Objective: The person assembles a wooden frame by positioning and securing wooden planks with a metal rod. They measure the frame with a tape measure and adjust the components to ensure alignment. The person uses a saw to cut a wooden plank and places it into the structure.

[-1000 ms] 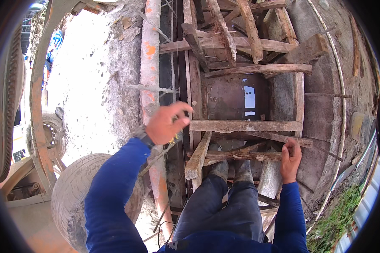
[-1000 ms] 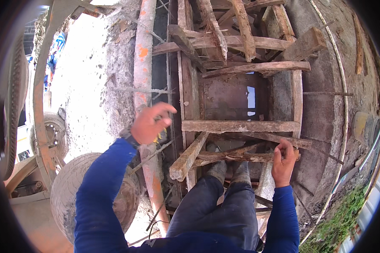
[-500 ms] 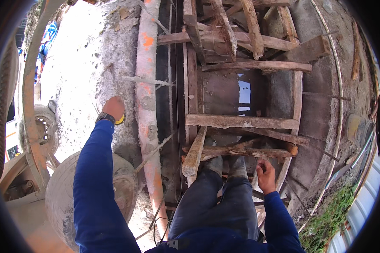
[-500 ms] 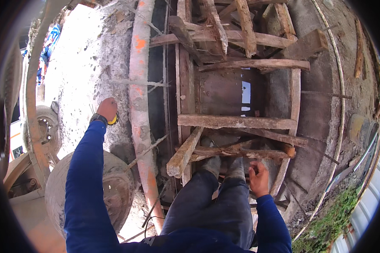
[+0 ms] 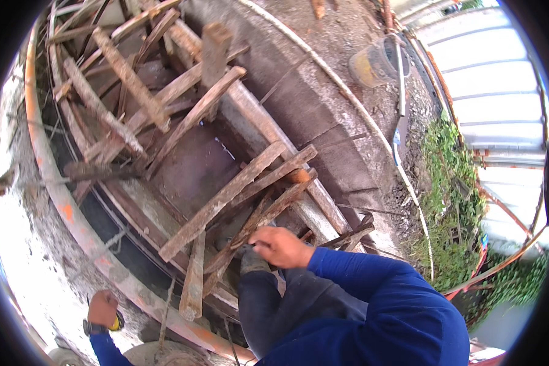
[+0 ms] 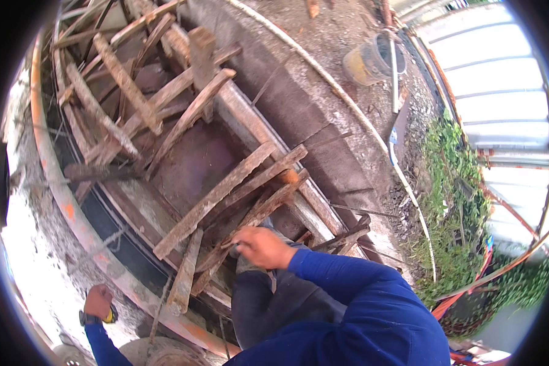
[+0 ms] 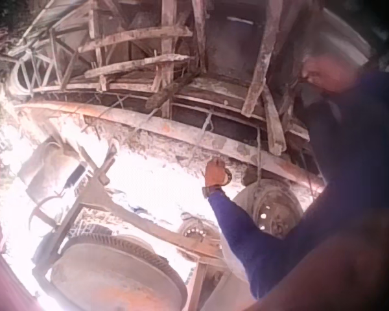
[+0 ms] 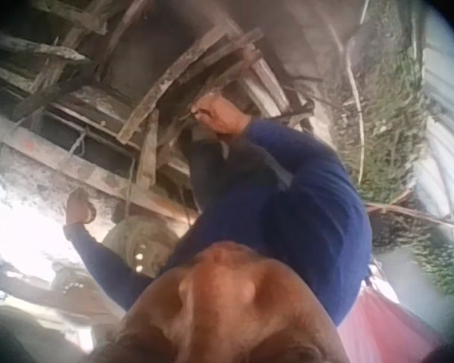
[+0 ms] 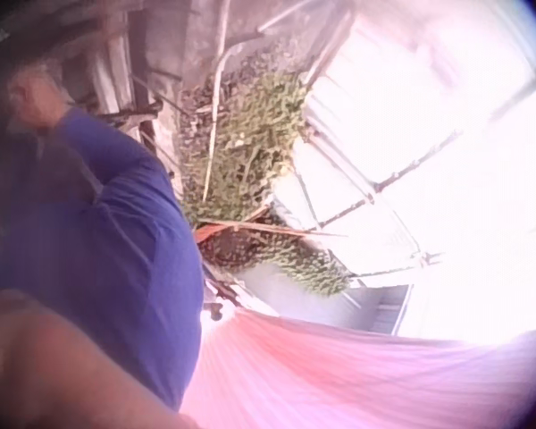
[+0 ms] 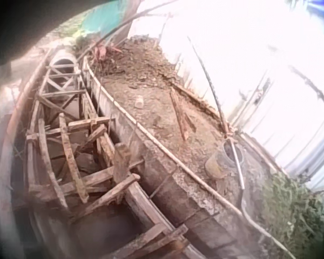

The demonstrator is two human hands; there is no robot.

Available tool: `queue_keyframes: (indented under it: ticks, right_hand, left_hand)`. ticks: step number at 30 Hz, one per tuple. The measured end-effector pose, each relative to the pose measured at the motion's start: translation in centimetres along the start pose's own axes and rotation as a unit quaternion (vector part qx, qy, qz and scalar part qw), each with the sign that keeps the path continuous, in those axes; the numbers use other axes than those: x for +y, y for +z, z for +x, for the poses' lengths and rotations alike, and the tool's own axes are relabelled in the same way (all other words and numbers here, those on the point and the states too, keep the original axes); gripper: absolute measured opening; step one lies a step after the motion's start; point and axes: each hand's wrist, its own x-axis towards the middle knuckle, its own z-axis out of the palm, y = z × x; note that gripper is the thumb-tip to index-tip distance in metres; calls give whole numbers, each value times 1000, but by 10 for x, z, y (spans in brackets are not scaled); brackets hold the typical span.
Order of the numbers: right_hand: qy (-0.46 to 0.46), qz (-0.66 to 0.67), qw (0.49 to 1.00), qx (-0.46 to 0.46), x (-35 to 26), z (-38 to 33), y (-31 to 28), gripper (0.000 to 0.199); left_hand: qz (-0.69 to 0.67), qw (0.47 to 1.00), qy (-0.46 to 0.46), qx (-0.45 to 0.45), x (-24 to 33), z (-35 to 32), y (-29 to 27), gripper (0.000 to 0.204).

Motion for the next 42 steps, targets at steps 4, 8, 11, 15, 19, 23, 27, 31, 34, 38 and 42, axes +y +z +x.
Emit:
queue_keyframes:
  ticks: [4,8,11,15,19,23,27,31,34,38,42]
  right_hand:
    - [-136,139,980,-33,-80,50,-7,38]
    - [-184,245,952,-8,-151,67,-49,66]
    - [-186,189,957,117,-144,61,-102,69]
    - [-143,44,932,330,-98,47,-245,55]
    - [-27,-124,823,554,-20,14,-447,48]
    - [42,-254,786,561,118,3,-596,58]
    - [96,-182,815,542,178,25,-629,58]
    - [86,-203,799,559,184,7,-600,54]
    - [72,-249,811,524,215,-54,-560,36]
    - [214,-241,840,436,259,-153,-476,26]
    - [264,-298,860,318,283,-203,-426,41]
  left_hand:
    - [-270,960,60,42,155,-39,-92,25]
    - [-451,863,156,165,315,-6,-100,30]
    - [-456,845,238,145,447,24,-95,29]
    - [-610,723,319,63,560,40,-105,53]
    - [-491,814,307,42,574,67,-101,49]
    - [-422,882,206,-33,539,113,-42,44]
    - [-314,936,159,-18,500,142,22,38]
    - [-234,966,109,9,460,157,51,39]
    - [-237,965,101,39,418,182,78,42]
    - [-147,974,156,80,392,199,107,56]
    - [-73,989,120,54,403,211,119,72]
